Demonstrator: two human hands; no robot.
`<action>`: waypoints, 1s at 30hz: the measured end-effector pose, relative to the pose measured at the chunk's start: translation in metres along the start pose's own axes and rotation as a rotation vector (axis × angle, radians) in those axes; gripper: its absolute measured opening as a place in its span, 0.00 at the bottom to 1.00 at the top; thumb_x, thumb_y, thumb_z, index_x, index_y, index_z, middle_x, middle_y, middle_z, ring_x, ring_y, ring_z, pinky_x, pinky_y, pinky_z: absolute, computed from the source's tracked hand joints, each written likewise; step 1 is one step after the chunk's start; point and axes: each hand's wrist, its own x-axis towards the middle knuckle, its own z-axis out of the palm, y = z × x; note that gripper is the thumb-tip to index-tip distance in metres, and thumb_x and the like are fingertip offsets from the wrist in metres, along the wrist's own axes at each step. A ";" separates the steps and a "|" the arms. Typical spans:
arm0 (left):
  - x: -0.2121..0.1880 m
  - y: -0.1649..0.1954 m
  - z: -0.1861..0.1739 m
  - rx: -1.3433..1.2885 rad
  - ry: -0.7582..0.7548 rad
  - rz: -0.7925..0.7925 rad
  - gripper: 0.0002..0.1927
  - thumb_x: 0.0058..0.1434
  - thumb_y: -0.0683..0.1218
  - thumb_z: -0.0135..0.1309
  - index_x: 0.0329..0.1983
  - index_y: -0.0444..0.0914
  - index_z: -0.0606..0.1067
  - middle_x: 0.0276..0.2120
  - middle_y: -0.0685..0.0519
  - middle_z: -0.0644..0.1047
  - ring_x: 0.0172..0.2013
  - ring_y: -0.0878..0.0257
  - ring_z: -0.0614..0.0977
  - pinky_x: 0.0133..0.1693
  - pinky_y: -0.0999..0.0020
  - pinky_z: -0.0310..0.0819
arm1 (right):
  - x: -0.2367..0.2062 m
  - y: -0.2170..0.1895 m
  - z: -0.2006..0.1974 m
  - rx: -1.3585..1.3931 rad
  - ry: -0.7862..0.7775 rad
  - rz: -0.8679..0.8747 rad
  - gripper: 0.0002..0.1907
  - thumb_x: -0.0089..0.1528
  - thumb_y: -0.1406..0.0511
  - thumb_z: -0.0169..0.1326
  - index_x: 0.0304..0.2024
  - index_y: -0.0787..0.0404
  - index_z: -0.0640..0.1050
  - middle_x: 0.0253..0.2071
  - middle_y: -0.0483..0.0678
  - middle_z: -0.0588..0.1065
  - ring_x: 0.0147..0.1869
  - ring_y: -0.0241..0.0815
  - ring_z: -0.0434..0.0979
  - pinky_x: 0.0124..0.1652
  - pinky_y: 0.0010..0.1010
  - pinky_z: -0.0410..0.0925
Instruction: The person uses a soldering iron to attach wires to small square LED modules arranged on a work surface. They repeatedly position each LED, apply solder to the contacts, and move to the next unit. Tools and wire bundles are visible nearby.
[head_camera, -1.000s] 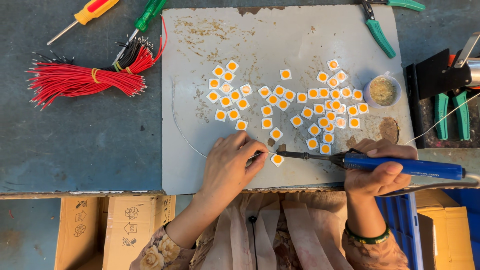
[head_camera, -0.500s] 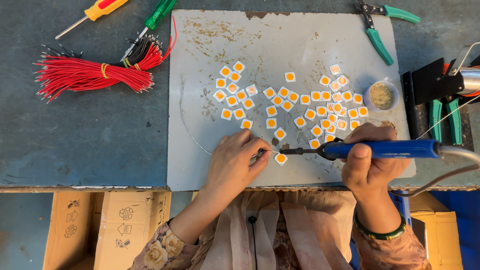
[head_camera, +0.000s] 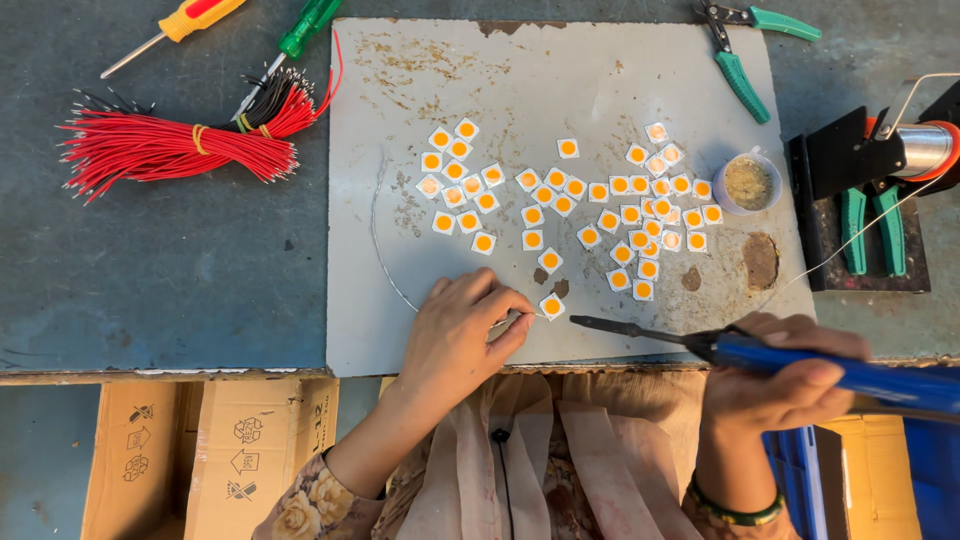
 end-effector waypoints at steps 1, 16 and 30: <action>0.000 0.000 0.001 0.010 -0.013 0.005 0.06 0.61 0.47 0.63 0.37 0.45 0.76 0.30 0.56 0.69 0.32 0.59 0.75 0.40 0.61 0.64 | -0.007 -0.001 -0.001 -0.003 -0.020 -0.003 0.29 0.77 0.47 0.41 0.35 0.65 0.62 0.29 0.48 0.62 0.24 0.37 0.65 0.23 0.23 0.57; -0.003 -0.002 0.001 0.036 -0.033 0.015 0.05 0.62 0.47 0.62 0.36 0.45 0.76 0.31 0.56 0.71 0.34 0.59 0.76 0.40 0.60 0.64 | -0.034 0.011 0.002 0.344 -0.124 0.054 0.28 0.76 0.48 0.46 0.43 0.68 0.62 0.33 0.52 0.65 0.25 0.40 0.68 0.26 0.26 0.67; -0.004 -0.005 0.001 0.064 -0.008 0.027 0.06 0.61 0.47 0.62 0.36 0.44 0.76 0.33 0.55 0.71 0.35 0.58 0.76 0.40 0.59 0.65 | -0.012 -0.014 0.013 0.244 -0.314 -0.193 0.27 0.75 0.49 0.45 0.42 0.69 0.62 0.33 0.51 0.67 0.24 0.39 0.71 0.25 0.28 0.70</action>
